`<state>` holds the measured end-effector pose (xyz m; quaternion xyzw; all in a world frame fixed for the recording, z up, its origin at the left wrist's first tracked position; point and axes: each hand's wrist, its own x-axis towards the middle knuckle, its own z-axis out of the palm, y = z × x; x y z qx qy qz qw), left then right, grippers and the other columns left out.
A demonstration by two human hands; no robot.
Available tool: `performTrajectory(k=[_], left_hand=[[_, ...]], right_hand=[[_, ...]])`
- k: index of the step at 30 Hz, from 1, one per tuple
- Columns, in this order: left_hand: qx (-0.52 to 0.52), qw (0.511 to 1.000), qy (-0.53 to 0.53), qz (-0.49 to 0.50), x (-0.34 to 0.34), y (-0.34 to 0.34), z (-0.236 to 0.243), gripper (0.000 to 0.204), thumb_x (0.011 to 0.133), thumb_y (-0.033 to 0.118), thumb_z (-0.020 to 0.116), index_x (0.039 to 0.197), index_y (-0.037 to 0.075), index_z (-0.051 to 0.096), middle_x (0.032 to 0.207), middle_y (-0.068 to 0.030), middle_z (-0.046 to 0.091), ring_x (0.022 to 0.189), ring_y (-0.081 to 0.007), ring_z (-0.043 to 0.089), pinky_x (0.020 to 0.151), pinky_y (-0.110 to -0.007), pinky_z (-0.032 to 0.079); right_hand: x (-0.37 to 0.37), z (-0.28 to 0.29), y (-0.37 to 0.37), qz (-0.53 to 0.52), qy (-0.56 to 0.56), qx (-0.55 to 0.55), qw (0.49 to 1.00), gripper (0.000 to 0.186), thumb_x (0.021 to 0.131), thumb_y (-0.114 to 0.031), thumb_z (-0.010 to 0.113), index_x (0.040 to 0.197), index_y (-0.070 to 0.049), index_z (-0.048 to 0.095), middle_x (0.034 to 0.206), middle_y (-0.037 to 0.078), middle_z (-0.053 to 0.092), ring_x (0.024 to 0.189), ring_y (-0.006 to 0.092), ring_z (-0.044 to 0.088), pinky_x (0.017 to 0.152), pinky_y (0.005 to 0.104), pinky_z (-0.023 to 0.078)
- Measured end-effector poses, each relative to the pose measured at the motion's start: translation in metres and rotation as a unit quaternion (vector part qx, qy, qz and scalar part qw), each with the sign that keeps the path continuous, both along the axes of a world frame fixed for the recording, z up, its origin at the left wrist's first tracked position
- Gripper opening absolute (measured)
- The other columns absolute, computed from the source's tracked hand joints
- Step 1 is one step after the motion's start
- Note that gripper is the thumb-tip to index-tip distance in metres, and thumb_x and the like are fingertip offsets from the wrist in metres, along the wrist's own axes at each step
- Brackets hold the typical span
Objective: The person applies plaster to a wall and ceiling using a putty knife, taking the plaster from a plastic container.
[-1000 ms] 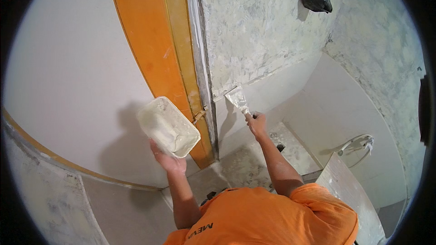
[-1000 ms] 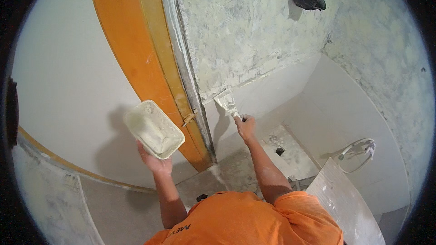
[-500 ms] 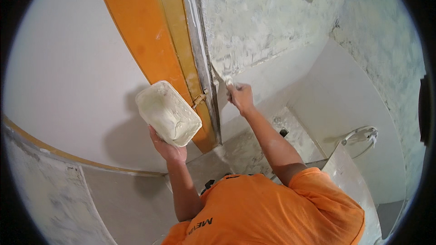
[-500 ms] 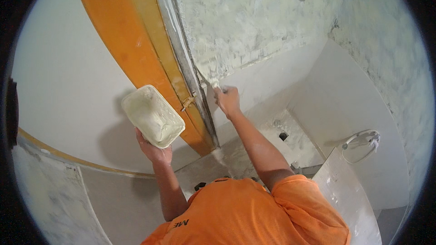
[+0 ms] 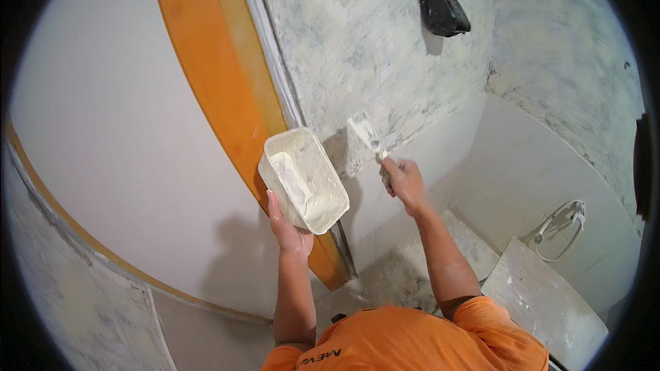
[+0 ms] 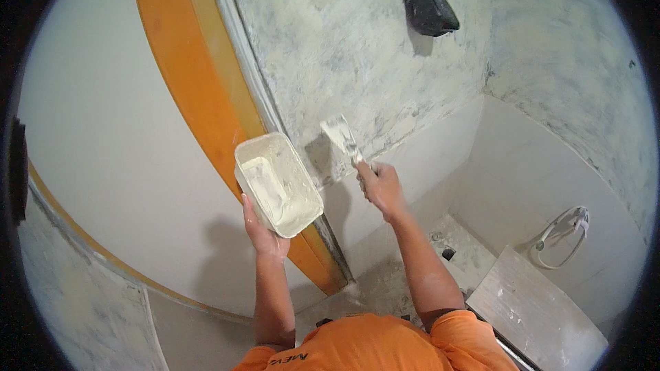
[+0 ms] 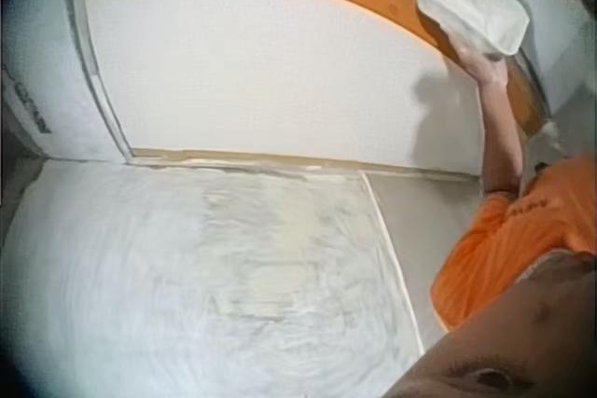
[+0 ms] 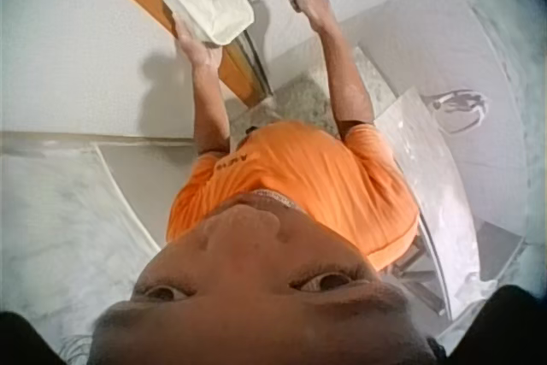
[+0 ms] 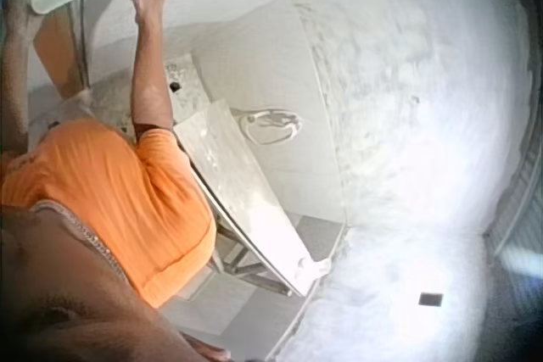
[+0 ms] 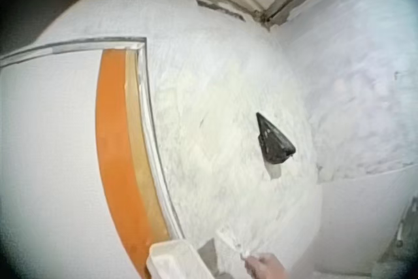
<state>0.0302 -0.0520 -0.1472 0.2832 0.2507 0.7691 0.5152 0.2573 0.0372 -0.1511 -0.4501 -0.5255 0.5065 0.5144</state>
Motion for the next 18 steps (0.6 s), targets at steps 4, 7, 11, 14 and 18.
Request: performTrajectory(k=[4,7,11,14,18], left_hand=[[0.034,0.999,0.008,-0.033,0.031,0.001,0.046,0.077,0.103,0.063,0.034,0.157,0.009,0.025,0.157,-0.0103,0.036,0.143,-0.0293,0.039,0.116,-0.046,0.036],[0.046,0.998,0.023,-0.032,0.048,0.0,0.069,0.078,0.102,0.067,0.032,0.158,0.013,0.024,0.158,-0.008,0.033,0.145,-0.0277,0.036,0.116,-0.046,0.035],[0.059,0.998,0.026,-0.016,0.069,-0.003,0.093,0.078,0.101,0.068,0.033,0.157,0.015,0.027,0.155,-0.007,0.038,0.141,-0.0267,0.041,0.113,-0.044,0.04],[0.06,0.998,0.028,-0.01,0.095,0.002,0.103,0.076,0.101,0.067,0.034,0.156,0.015,0.03,0.153,-0.007,0.041,0.139,-0.0256,0.044,0.112,-0.045,0.041],[0.066,0.997,0.025,0.005,0.129,0.005,0.117,0.078,0.099,0.069,0.038,0.154,0.015,0.032,0.148,-0.0058,0.045,0.13,-0.0234,0.051,0.099,-0.039,0.051]], right_hand=[[0.037,0.09,-0.032,0.095,0.06,0.077,0.991,0.039,0.101,-0.036,0.058,0.075,-0.008,0.057,0.057,-0.003,0.045,0.045,0.0084,0.037,0.042,0.0281,0.029],[0.058,0.118,-0.05,0.17,-0.006,0.125,0.977,0.039,0.101,-0.039,0.058,0.076,-0.009,0.054,0.061,-0.004,0.043,0.05,0.0073,0.036,0.045,0.0269,0.03],[0.068,0.112,-0.07,0.132,-0.162,0.255,0.944,0.03,0.097,-0.028,0.061,0.085,0.0,0.056,0.064,0.005,0.044,0.062,0.0164,0.041,0.059,0.0346,0.038],[0.075,0.11,-0.082,0.099,-0.191,0.285,0.934,0.027,0.094,-0.023,0.063,0.093,0.003,0.058,0.068,0.014,0.048,0.063,0.0229,0.042,0.062,0.0371,0.041],[0.095,0.112,-0.093,0.0,-0.212,0.294,0.932,0.027,0.093,-0.022,0.063,0.091,0.004,0.06,0.069,0.02,0.051,0.061,0.0286,0.042,0.061,0.0401,0.042]])
